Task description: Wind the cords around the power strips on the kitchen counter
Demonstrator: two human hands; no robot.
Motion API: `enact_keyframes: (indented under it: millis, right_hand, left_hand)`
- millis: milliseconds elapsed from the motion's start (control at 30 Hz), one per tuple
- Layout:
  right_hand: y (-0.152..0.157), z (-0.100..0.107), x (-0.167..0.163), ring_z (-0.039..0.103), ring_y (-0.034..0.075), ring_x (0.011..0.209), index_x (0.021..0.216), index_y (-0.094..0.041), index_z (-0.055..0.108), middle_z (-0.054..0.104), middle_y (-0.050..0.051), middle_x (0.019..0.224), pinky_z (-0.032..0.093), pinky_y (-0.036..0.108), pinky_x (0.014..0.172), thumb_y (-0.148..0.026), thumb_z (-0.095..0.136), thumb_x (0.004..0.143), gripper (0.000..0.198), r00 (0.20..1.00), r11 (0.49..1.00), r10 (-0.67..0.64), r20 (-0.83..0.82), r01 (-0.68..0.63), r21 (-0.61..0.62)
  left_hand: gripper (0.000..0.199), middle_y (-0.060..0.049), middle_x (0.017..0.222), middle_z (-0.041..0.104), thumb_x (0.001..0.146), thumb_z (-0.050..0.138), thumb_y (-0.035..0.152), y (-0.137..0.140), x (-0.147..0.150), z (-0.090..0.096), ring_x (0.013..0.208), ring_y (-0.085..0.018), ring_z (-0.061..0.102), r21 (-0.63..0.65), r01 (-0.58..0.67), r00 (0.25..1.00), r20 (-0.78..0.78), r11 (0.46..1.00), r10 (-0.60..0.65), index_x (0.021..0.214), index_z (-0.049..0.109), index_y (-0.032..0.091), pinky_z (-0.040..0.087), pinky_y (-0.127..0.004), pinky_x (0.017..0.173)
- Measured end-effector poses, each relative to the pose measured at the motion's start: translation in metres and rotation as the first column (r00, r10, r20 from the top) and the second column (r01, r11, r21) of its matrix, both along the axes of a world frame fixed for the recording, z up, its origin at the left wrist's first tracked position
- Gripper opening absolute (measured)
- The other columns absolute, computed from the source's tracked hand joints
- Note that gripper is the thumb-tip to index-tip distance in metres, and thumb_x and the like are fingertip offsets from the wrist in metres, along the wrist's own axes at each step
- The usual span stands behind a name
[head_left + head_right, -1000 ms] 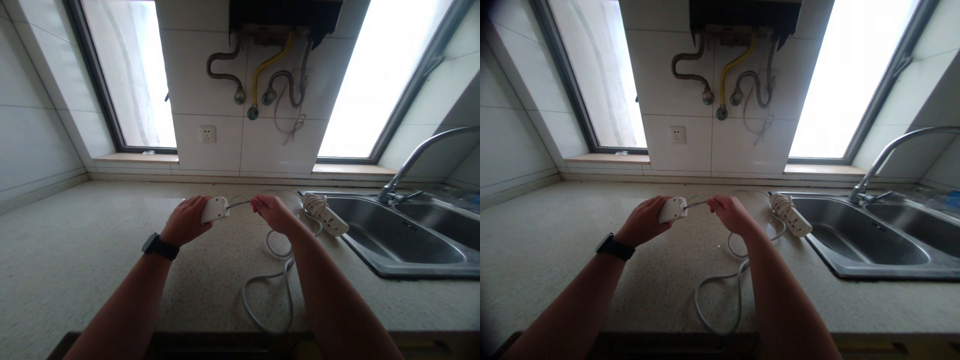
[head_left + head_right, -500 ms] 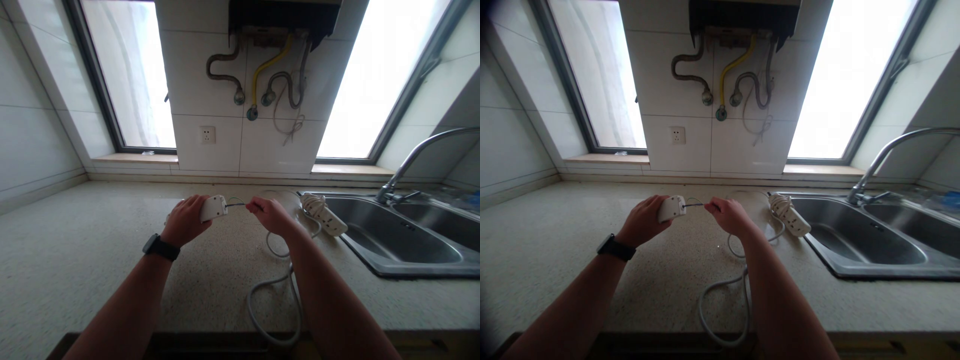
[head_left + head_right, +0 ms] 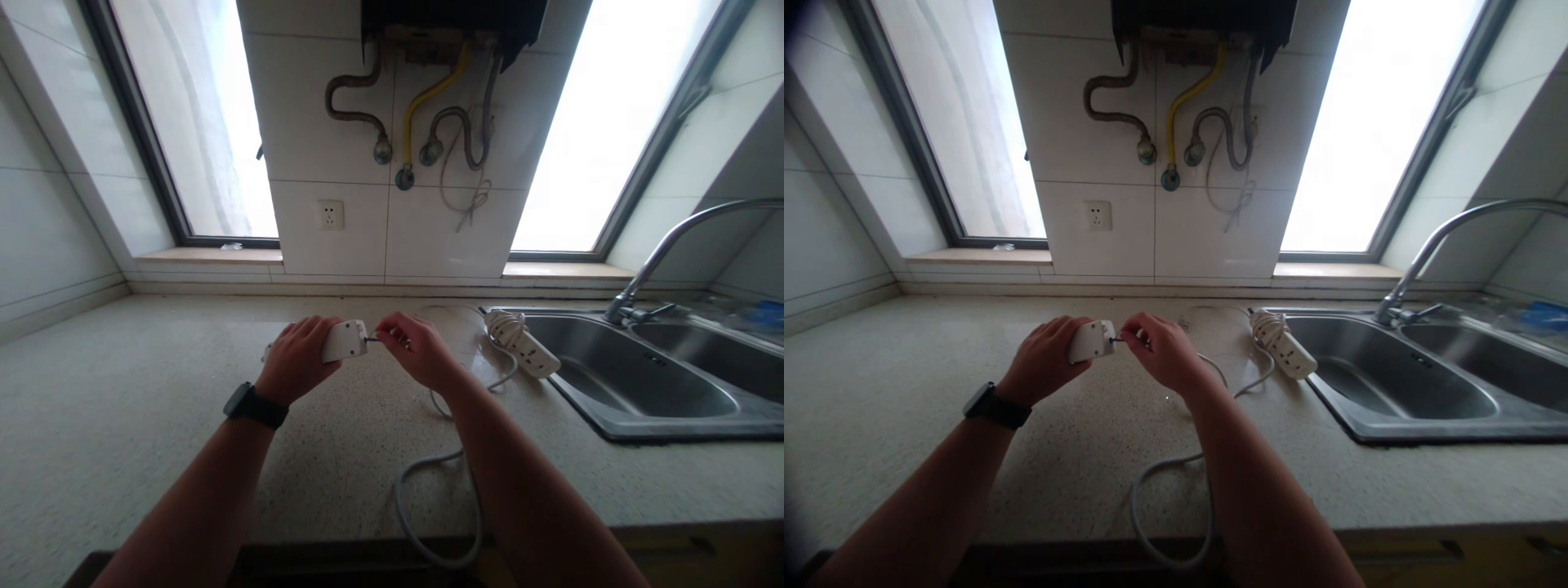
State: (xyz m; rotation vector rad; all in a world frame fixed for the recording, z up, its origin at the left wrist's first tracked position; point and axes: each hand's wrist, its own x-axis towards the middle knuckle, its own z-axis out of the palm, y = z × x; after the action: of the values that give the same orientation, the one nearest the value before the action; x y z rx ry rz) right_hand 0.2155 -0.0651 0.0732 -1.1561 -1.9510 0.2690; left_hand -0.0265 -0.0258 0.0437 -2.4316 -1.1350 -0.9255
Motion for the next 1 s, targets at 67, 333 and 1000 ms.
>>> enact_keyframes:
  millis: [67, 333, 1000]
  right_hand:
    - [0.003, -0.002, 0.0, 0.05, -0.002, 0.068, 0.097, -0.02, 0.067, 0.068, -0.001, 0.085, 0.036, 0.01, 0.068, -0.043, 0.053, 0.091, 0.028, 0.999, 1.0, -0.018, -0.029, 0.017, -0.012]
    - [0.008, -0.005, 0.005, 0.052, -0.001, 0.068, 0.105, -0.025, 0.07, 0.072, -0.002, 0.09, 0.036, 0.01, 0.069, -0.044, 0.058, 0.088, 0.029, 1.0, 0.999, 0.01, 0.017, -0.01, -0.047]
    - [0.008, 0.001, 0.011, 0.058, 0.001, 0.078, 0.093, -0.022, 0.073, 0.072, -0.001, 0.087, 0.038, 0.012, 0.076, -0.044, 0.06, 0.087, 0.025, 0.998, 0.998, -0.056, 0.035, 0.056, 0.006]
  left_hand:
    - [0.056, -0.007, 0.113, 0.063, 0.074, 0.074, 0.022, -0.001, 0.001, 0.0, 0.104, -0.027, 0.059, 0.014, 0.003, 1.0, -0.013, 1.0, -0.003, 0.125, 0.05, 0.023, 0.046, -0.042, 0.091]
    - [0.058, -0.006, 0.113, 0.063, 0.073, 0.075, 0.023, -0.003, 0.005, -0.002, 0.104, -0.027, 0.059, -0.001, 0.017, 0.999, -0.042, 1.0, -0.017, 0.125, 0.051, 0.023, 0.045, -0.042, 0.091]
    - [0.055, -0.007, 0.114, 0.064, 0.078, 0.071, 0.025, -0.005, 0.009, -0.003, 0.104, -0.027, 0.06, 0.02, -0.018, 1.0, -0.007, 1.0, 0.018, 0.128, 0.05, 0.024, 0.046, -0.042, 0.091]
